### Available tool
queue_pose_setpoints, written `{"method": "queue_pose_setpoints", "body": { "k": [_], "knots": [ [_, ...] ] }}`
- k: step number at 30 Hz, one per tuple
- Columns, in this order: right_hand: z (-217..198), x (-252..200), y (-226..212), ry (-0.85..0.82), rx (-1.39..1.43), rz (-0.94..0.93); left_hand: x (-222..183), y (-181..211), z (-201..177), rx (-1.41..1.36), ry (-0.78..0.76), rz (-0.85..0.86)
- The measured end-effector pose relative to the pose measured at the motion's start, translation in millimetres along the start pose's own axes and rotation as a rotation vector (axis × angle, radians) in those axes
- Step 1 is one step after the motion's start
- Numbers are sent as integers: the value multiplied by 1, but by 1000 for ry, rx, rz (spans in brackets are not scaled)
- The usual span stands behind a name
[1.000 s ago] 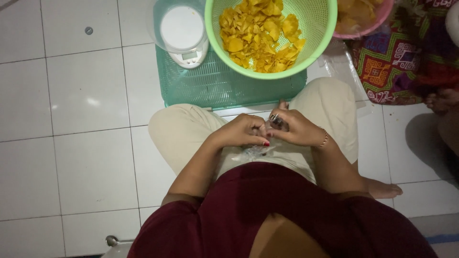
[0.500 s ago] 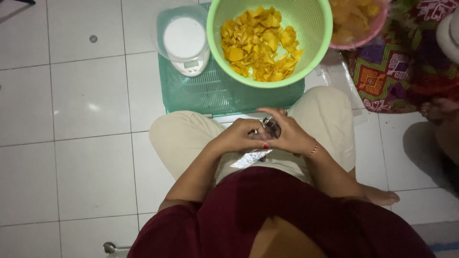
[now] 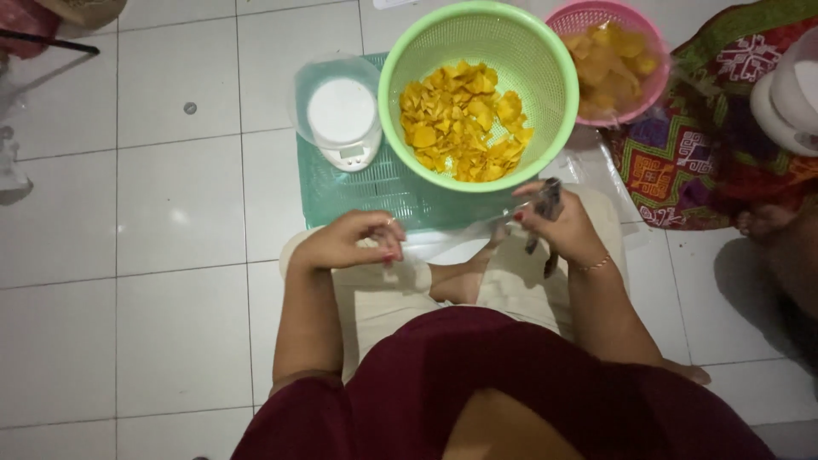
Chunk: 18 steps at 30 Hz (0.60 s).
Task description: A person sitting on the floor uses metal tongs to transfer chips from a large green basket into small plastic bags.
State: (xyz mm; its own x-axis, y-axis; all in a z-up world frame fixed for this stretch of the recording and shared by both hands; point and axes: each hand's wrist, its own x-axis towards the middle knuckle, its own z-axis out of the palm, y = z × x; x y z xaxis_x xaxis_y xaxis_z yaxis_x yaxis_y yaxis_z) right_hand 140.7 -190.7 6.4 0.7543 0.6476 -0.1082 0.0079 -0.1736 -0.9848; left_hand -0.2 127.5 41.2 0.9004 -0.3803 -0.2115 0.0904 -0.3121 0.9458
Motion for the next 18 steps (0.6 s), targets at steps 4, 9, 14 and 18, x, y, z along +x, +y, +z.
{"method": "queue_pose_setpoints", "body": {
  "k": [4, 9, 14, 18],
  "knots": [
    [17, 13, 19, 51, 469, 53, 6, -77, 2, -727, 100, 615],
    [59, 25, 45, -137, 680, 12, 61, -12, 54, -480, 398, 748],
    [103, 26, 10, -196, 470, 205, 102, -10, 97, -506, 635, 999],
    [93, 32, -22, -265, 275, 140, 100, -20, 97, -575, 669, 917]
  ]
}}
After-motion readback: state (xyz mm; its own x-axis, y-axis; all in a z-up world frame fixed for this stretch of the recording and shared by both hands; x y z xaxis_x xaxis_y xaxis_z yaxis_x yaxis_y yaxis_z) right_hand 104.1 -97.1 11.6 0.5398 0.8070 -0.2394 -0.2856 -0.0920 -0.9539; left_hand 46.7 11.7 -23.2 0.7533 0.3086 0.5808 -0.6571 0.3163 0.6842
